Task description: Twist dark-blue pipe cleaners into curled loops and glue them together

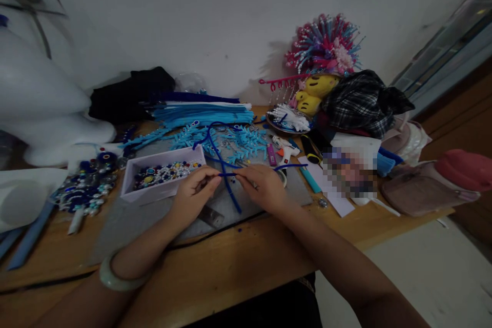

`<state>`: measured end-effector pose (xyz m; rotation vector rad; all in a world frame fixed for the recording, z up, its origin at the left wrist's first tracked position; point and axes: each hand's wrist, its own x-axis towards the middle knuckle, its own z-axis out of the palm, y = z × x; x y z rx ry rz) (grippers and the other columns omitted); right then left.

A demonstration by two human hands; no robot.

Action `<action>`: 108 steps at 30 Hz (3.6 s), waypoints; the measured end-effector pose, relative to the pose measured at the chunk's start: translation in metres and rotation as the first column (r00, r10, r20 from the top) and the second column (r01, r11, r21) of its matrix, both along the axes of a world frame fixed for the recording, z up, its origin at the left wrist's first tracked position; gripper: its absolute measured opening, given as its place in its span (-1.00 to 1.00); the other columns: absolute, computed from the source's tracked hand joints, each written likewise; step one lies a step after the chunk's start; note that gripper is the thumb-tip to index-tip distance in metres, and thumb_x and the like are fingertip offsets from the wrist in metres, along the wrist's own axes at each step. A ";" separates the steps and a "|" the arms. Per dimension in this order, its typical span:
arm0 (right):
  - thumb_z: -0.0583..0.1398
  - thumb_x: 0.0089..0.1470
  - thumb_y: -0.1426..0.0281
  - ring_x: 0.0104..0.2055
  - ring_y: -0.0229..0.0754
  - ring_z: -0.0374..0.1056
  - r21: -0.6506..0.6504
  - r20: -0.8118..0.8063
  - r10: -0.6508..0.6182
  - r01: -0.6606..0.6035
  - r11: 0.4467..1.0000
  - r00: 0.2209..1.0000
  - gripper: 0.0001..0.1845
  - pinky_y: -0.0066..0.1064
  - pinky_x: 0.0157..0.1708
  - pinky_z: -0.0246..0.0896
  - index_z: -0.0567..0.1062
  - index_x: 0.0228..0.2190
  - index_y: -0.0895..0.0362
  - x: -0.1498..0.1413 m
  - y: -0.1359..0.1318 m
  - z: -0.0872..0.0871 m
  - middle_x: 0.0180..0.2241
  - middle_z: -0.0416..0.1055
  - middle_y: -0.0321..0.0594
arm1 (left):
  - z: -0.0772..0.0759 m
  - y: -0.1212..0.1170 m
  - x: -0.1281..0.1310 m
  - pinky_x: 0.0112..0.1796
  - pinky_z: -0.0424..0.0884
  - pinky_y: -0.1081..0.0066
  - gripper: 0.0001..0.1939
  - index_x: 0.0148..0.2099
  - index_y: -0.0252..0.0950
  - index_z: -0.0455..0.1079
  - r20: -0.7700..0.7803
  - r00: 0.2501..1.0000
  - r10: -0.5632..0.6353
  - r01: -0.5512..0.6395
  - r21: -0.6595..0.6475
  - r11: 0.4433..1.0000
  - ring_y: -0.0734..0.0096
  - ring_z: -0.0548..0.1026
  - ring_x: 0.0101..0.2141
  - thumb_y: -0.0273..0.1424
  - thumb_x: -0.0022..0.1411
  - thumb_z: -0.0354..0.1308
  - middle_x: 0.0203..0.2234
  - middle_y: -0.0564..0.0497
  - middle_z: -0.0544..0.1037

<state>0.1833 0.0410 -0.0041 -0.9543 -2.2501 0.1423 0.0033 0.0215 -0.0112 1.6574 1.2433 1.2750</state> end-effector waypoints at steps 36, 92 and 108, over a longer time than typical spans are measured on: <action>0.03 0.10 0.32 -0.36 -0.26 0.35 -0.012 0.031 0.004 -0.004 1.000 1.000 -0.74 -0.42 -0.33 0.16 0.49 -0.30 0.10 -0.006 -0.003 -0.005 -0.41 0.48 -0.21 | -0.002 0.001 0.002 -0.43 0.20 0.44 -0.94 -0.43 -0.16 0.42 -0.123 0.992 0.020 -0.006 0.109 0.994 0.42 0.32 -0.48 -0.37 0.00 0.13 -0.54 0.07 0.39; -0.01 0.12 0.38 -0.37 -0.27 0.34 -0.169 -0.082 0.046 -0.060 0.984 0.996 -0.74 -0.47 -0.37 0.21 0.45 -0.31 0.17 -0.013 -0.012 0.004 -0.41 0.45 -0.20 | 0.005 -0.003 0.005 -0.58 0.26 0.54 -0.88 -0.33 -0.27 0.32 0.719 0.670 -0.182 0.477 -0.231 0.848 0.56 0.37 -0.57 -0.32 0.10 0.09 -0.35 0.05 0.48; 0.02 0.10 0.40 -0.36 -0.29 0.35 -0.184 -0.223 -0.016 -0.026 0.983 0.975 -0.78 -0.47 -0.35 0.21 0.45 -0.32 0.15 -0.014 -0.014 0.004 -0.40 0.46 -0.22 | 0.004 -0.004 0.010 -0.37 0.35 0.46 -0.86 -0.43 -0.24 0.33 0.773 0.622 -0.126 0.447 -0.219 0.867 0.51 0.42 -0.49 -0.40 -0.08 0.24 -0.32 0.08 0.52</action>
